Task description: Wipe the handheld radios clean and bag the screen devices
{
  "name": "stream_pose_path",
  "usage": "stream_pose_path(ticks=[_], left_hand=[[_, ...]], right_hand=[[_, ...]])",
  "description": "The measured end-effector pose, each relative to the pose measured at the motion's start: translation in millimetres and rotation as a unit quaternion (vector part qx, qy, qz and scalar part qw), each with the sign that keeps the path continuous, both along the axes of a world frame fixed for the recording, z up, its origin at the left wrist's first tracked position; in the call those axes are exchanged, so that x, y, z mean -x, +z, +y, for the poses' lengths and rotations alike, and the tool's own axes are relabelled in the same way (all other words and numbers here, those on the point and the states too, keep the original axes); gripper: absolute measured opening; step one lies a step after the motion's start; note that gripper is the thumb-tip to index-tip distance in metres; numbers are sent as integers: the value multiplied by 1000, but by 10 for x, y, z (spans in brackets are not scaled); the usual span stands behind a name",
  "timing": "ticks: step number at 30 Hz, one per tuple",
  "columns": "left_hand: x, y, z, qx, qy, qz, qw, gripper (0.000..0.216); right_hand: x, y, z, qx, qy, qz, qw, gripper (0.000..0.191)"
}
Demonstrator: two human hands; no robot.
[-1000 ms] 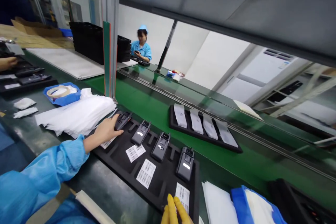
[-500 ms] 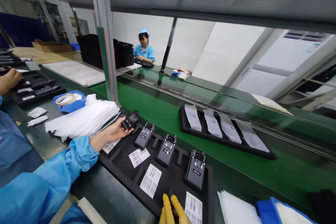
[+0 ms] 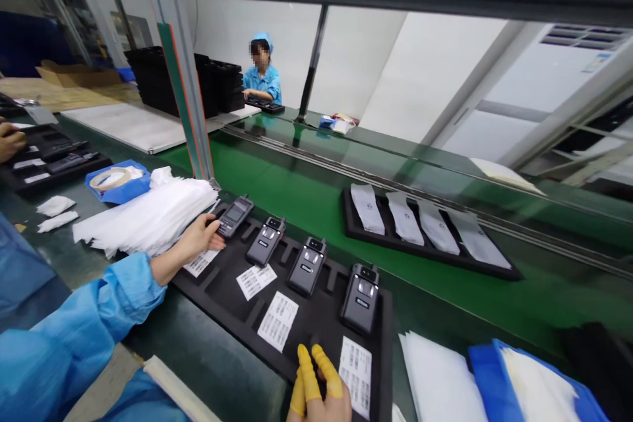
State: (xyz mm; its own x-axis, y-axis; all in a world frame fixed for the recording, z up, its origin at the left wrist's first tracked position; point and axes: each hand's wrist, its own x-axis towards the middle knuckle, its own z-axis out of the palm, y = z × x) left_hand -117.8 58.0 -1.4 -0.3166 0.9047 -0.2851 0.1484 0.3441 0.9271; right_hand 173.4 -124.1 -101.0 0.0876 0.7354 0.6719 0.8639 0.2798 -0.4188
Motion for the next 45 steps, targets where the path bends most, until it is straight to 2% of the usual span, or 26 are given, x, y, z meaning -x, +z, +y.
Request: stream_pose_path(ticks=[3,6,8,11,14,17,20,23,27,29,31,34,37,42,45], left_hand=[[49,45,-16,-18,-31,116,993,39],[-9,163,-99,-57,-77,246,964,48],[-174,230,-184,-90,-118,319,936,53],[-562,243,-293,-120,-180,386,897,71],[-889,171,-318,-114,-203,421,877,91],[-985,116,-286,-106,-204,418,879,94],[-907,125,-246,-105,-192,369,903,89],[-799,165,-201,-101,-169,268,943,80],[-769,206,-130,-55,-137,50,988,56],[-808,222,-107,-26,-131,-79,988,33],[-860,233,-96,-3,-130,-194,972,21],[-930,223,-95,28,-123,-324,938,27],[-969,177,-94,49,-98,-411,905,27],[-966,115,-103,62,-33,-479,875,27],[-933,81,-121,69,-14,-485,872,29]], right_hand=[[-66,205,-42,35,7,-24,999,27],[-179,532,8,77,19,-67,995,34],[-177,769,136,113,-10,-74,991,38],[32,1030,465,196,-33,-97,975,48],[356,1117,817,303,-64,-131,942,66],[561,1079,1048,353,-89,-124,923,67],[597,1010,1148,364,-104,-80,922,52],[574,966,1168,355,-109,-39,928,43],[528,984,1153,330,-96,56,937,51],[478,1007,1155,311,-91,126,938,62],[419,1012,1177,295,-82,212,928,67],[380,964,1251,286,-50,370,882,64],[437,897,1346,283,3,521,805,49],[543,877,1412,286,85,682,668,31],[528,894,1378,284,111,733,608,26]])
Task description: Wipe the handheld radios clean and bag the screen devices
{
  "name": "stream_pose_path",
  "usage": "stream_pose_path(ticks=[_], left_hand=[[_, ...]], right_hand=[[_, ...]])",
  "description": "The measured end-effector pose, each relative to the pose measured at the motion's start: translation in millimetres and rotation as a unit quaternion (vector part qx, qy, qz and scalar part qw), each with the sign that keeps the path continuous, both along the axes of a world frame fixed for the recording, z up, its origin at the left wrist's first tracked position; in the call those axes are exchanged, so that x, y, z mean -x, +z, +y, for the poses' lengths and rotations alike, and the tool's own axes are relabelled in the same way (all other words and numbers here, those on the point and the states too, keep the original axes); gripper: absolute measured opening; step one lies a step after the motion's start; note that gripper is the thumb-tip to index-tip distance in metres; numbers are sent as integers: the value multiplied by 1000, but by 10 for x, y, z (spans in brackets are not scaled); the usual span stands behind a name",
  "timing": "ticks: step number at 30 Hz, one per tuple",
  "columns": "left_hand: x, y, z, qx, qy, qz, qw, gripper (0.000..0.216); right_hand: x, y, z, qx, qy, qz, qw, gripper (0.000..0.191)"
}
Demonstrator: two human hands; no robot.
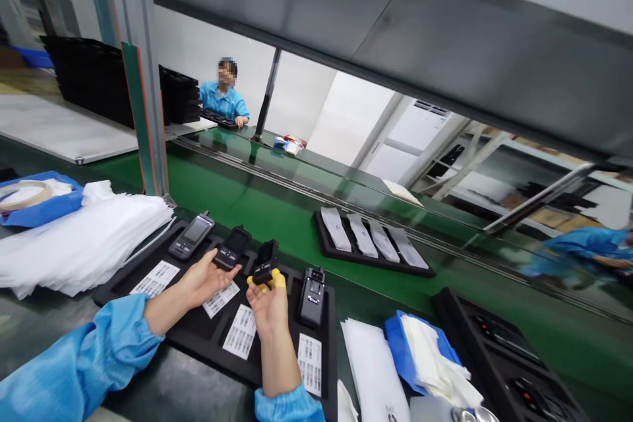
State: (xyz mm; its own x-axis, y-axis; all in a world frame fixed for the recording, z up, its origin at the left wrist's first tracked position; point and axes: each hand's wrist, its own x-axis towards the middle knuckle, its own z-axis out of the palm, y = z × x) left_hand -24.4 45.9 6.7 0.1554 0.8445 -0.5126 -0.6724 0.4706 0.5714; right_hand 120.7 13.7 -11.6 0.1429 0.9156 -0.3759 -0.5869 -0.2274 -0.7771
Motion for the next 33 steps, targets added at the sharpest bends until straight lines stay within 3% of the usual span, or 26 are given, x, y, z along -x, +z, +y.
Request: stream_pose_path(ticks=[4,8,12,21,26,28,30,33], left_hand=[[56,-67,-19,15,-5,36,999,30],[99,-69,-53,0,8,107,994,29],[126,2,-104,-29,13,185,982,27],[176,67,-173,-66,-52,290,953,56],[183,58,-319,-134,-76,325,933,60],[170,6,-401,-205,-116,374,897,57],[124,-46,-460,-307,-164,469,812,50],[-40,-64,-469,-436,-210,658,578,35]], right_hand=[[-38,-3,-101,6,-1,46,999,21],[-41,-50,-212,21,-22,18,999,25],[-20,-124,-249,25,-51,-48,997,41],[20,-217,-195,50,-32,-221,974,62],[-158,-84,-291,49,-6,-350,935,71],[-310,26,-357,40,-26,-421,906,64],[-478,117,-404,40,-61,-493,867,56],[-664,154,-412,64,-98,-574,810,67]])
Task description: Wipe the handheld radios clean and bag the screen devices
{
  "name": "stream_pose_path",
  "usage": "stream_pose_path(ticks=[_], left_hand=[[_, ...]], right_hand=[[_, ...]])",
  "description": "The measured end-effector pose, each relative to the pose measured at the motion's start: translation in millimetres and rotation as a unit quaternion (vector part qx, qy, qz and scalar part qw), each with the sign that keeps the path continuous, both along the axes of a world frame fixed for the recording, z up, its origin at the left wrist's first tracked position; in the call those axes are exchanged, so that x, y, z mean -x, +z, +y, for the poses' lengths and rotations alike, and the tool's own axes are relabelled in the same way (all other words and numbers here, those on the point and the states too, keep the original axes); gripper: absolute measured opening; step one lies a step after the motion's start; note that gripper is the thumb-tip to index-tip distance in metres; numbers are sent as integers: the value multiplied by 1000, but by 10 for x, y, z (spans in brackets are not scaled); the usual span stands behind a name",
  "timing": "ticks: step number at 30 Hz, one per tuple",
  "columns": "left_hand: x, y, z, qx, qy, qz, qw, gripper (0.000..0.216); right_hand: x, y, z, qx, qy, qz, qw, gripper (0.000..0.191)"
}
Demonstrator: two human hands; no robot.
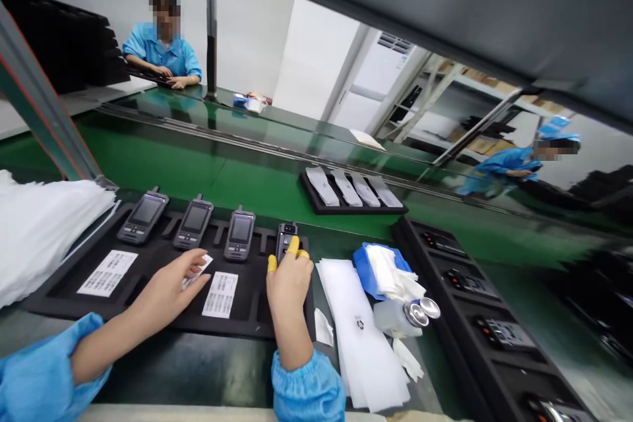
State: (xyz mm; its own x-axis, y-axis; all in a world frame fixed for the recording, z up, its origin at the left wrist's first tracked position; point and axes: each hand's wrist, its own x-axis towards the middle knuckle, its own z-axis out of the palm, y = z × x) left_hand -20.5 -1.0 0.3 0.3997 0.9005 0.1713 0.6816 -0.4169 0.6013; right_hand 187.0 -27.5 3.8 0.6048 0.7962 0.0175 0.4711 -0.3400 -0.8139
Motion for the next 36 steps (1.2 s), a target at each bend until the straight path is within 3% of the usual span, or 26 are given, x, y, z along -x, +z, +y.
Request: stream_pose_path(ticks=[3,8,11,16,20,23,26,30,36], left_hand=[[-242,39,76,-93,-35,160,982,28],[-514,51,259,-103,-37,211,971,22],[-530,17,337,-107,-35,229,967,15],[-496,-42,384,-115,-31,238,964,12],[-499,-64,385,-126,-31,248,960,12],[-504,-63,381,-136,-32,260,955,12],[-506,-51,378,-145,-33,271,951,11],[-503,-28,381,-157,-38,281,946,13],[-519,6,393,-167,-33,304,937,13]], right_hand=[[-54,-56,35,20,-20,-23,999,82],[-101,-116,48,9,-48,41,998,88],[-187,-123,56,-18,-54,144,988,88],[-282,-154,154,-74,13,392,917,46],[-349,-158,194,-93,57,515,851,38],[-385,-172,189,-100,47,542,833,34],[-377,-219,186,-108,-9,518,848,30],[-341,-308,194,-104,-72,435,892,36],[-401,-352,184,-71,-90,300,947,44]])
